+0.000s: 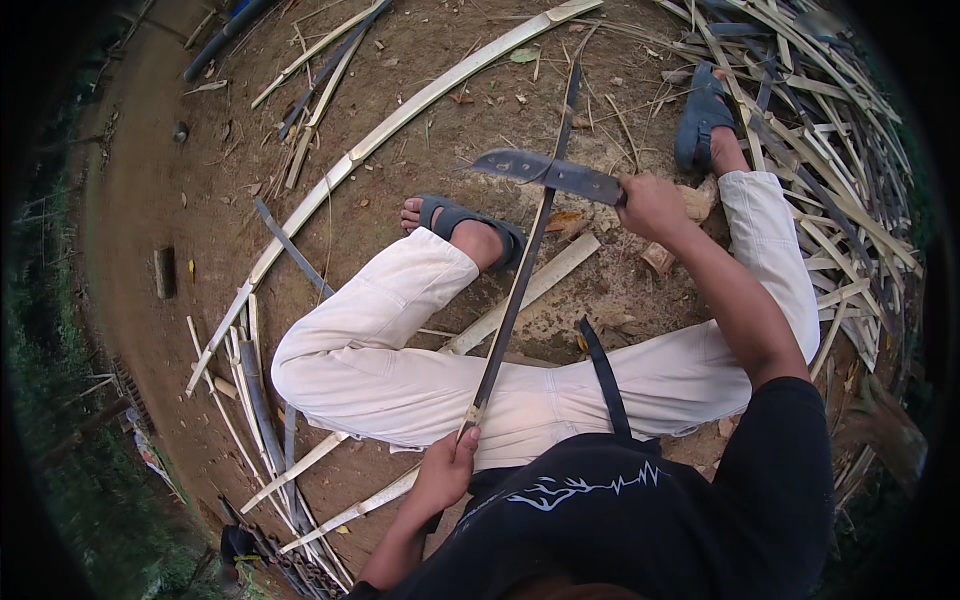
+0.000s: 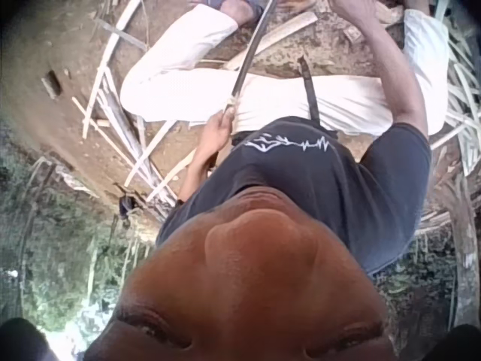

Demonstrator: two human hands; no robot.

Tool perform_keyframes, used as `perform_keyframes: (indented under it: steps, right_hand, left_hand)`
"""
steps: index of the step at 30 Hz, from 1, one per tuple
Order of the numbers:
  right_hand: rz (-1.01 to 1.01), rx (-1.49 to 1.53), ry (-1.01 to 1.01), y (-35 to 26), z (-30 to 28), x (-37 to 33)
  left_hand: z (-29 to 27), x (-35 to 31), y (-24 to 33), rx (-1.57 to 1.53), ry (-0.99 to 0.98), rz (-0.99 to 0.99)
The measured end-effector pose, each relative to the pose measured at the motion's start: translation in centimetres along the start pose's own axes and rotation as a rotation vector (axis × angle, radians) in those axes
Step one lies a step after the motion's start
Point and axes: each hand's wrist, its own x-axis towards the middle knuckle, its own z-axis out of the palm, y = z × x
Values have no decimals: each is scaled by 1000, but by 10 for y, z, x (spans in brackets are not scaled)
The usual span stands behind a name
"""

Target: The person is stripping thin layers from a bamboo pole using a machete. They pull the blade along the length of the pole repeatedly to shave off fine strips.

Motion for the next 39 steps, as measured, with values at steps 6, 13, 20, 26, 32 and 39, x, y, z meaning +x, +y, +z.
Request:
perform_keyframes:
  steps: [6, 13, 20, 26, 32, 39]
  right_hand:
    - [17, 3, -7, 21, -8, 43]
    - [152, 36, -24, 51, -3, 94]
    - [-33, 12, -99, 53, -16, 78]
    - [220, -5, -51, 92, -14, 122]
    - [-19, -16, -190, 55, -26, 105]
    - [409, 46, -5, 105, -7, 133]
  left_hand:
    - [-7, 1, 5, -38, -21, -77]
    - [-15, -3, 14, -91, -56, -162]
    - [-18, -8, 4, -76, -29, -144]
    - [-29, -10, 12, -230, -98, -231]
    - [-26, -9, 16, -293, -83, -233]
    - [-38, -13, 5, -447, -258, -272]
